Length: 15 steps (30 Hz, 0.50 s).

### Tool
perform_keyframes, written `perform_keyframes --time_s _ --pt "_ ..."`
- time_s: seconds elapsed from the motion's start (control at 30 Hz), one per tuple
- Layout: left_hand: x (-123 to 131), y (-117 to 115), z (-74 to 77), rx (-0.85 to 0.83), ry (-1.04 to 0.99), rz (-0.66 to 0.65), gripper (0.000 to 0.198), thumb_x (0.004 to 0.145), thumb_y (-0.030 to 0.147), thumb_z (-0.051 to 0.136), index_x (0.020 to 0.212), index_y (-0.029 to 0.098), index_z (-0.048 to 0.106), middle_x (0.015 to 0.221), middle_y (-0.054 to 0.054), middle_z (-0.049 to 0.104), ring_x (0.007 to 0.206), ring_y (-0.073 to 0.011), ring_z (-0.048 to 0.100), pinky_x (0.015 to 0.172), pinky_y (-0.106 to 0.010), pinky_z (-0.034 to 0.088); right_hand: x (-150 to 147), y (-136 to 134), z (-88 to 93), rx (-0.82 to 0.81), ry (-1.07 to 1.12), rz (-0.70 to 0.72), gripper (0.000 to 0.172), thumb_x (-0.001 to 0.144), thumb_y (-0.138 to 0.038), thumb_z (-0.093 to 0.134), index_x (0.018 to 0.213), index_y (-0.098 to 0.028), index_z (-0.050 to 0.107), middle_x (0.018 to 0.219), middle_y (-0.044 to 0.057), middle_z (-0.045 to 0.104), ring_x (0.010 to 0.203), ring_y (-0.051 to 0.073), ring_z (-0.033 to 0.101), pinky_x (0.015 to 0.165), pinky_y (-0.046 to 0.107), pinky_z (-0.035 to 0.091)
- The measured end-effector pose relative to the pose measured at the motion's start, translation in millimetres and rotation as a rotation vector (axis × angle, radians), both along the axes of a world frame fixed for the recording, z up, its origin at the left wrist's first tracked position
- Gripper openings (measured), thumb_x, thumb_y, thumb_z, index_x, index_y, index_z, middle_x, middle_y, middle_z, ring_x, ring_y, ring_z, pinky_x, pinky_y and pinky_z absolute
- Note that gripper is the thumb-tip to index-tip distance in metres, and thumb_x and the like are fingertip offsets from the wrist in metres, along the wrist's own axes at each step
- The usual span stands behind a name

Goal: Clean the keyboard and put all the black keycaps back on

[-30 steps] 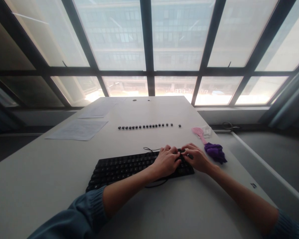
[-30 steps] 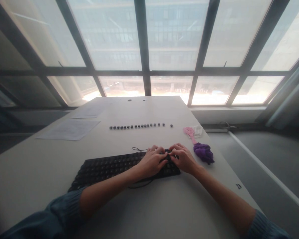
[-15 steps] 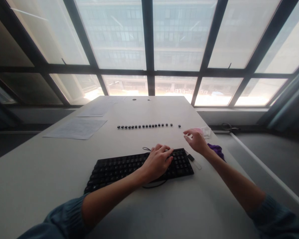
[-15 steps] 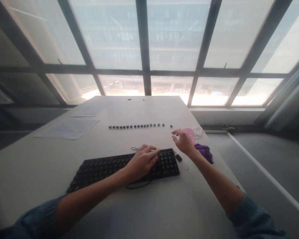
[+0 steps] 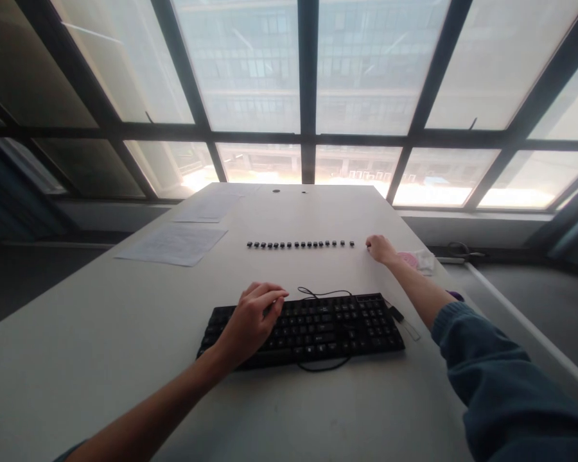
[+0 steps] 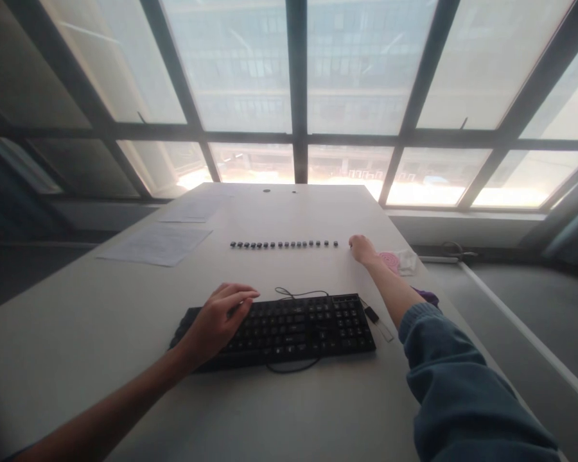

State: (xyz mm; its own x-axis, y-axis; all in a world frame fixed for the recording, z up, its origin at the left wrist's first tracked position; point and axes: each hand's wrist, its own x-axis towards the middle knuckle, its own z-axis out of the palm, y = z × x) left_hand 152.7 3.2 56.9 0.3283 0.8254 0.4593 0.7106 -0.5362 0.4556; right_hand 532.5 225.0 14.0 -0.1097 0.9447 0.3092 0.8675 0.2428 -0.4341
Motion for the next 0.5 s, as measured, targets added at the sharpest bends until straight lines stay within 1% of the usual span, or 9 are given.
perform_keyframes --time_s 0.07,0.13,0.2,0.27,0.33,0.4,0.43,0.5 --pt "-16 2 -1.7 0.013 -0.006 0.032 0.027 0.1 0.031 0.048 0.102 0.02 0.073 0.107 -0.006 0.072 0.105 -0.0223 0.06 0.096 -0.039 0.048 0 -9 1.7 0.014 0.055 -0.004 0.005 0.08 -0.023 0.069 0.077 -0.022 0.073 0.078 0.01 0.073 0.082 0.023 0.067 0.084 0.037 0.049" --pt "-29 3 -6.0 0.022 -0.008 0.058 0.028 0.1 0.033 0.048 0.102 0.021 0.073 0.106 -0.005 0.073 0.104 -0.0224 0.061 0.095 -0.038 0.048 0 -27 2.6 0.029 0.095 -0.008 0.008 0.081 -0.023 0.067 0.081 -0.02 0.075 0.081 0.01 0.075 0.079 0.022 0.067 0.081 0.035 0.05" --pt "-40 2 -12.0 0.02 -0.006 0.079 0.029 0.1 0.035 0.048 0.101 0.021 0.074 0.105 -0.005 0.073 0.103 -0.0226 0.062 0.095 -0.037 0.049 2 -55 0.3 0.045 0.14 0.021 0.012 0.082 -0.026 0.067 0.085 -0.019 0.076 0.082 0.009 0.076 0.076 0.021 0.068 0.077 0.034 0.051" --pt "-48 1 -18.3 0.012 0.001 0.086 0.029 0.099 0.036 0.049 0.1 0.021 0.074 0.106 -0.005 0.073 0.103 -0.0228 0.062 0.095 -0.037 0.049 5 -92 -5.3 0.047 0.26 0.104 0.013 0.082 -0.031 0.07 0.085 -0.02 0.077 0.084 0.007 0.076 0.076 0.022 0.069 0.076 0.035 0.054" --pt "-54 1 -23.3 0.006 0.006 0.084 0.03 0.099 0.037 0.049 0.099 0.021 0.074 0.105 -0.005 0.074 0.102 -0.023 0.063 0.095 -0.036 0.049 10 -130 -12.2 0.047 0.368 0.161 0.014 0.082 -0.034 0.071 0.085 -0.022 0.077 0.092 0.006 0.078 0.083 0.023 0.071 0.079 0.036 0.056" --pt "-59 1 -26.7 0.006 0.002 0.084 0.031 0.099 0.039 0.049 0.098 0.021 0.075 0.104 -0.005 0.074 0.102 -0.0234 0.063 0.095 -0.036 0.049 15 -163 -18.3 0.02 0.397 0.2 0.013 0.084 -0.034 0.07 0.085 -0.023 0.078 0.095 0.006 0.078 0.089 0.024 0.073 0.084 0.038 0.057" --pt "-61 1 -27.9 0.005 -0.002 0.088 0.031 0.098 0.04 0.05 0.098 0.021 0.075 0.104 -0.005 0.075 0.102 -0.0236 0.064 0.095 -0.036 0.049 17 -176 -20.7 0.016 0.403 0.204 0.013 0.085 -0.033 0.07 0.086 -0.023 0.078 0.095 0.006 0.078 0.09 0.025 0.073 0.086 0.039 0.058" --pt "-63 2 -29.6 0.004 -0.01 0.1 0.032 0.098 0.041 0.05 0.097 0.021 0.075 0.104 -0.005 0.075 0.102 -0.024 0.064 0.095 -0.036 0.049 20 -192 -24.3 0.024 0.397 0.196 0.012 0.086 -0.032 0.069 0.086 -0.024 0.078 0.095 0.006 0.078 0.091 0.025 0.073 0.088 0.04 0.058"
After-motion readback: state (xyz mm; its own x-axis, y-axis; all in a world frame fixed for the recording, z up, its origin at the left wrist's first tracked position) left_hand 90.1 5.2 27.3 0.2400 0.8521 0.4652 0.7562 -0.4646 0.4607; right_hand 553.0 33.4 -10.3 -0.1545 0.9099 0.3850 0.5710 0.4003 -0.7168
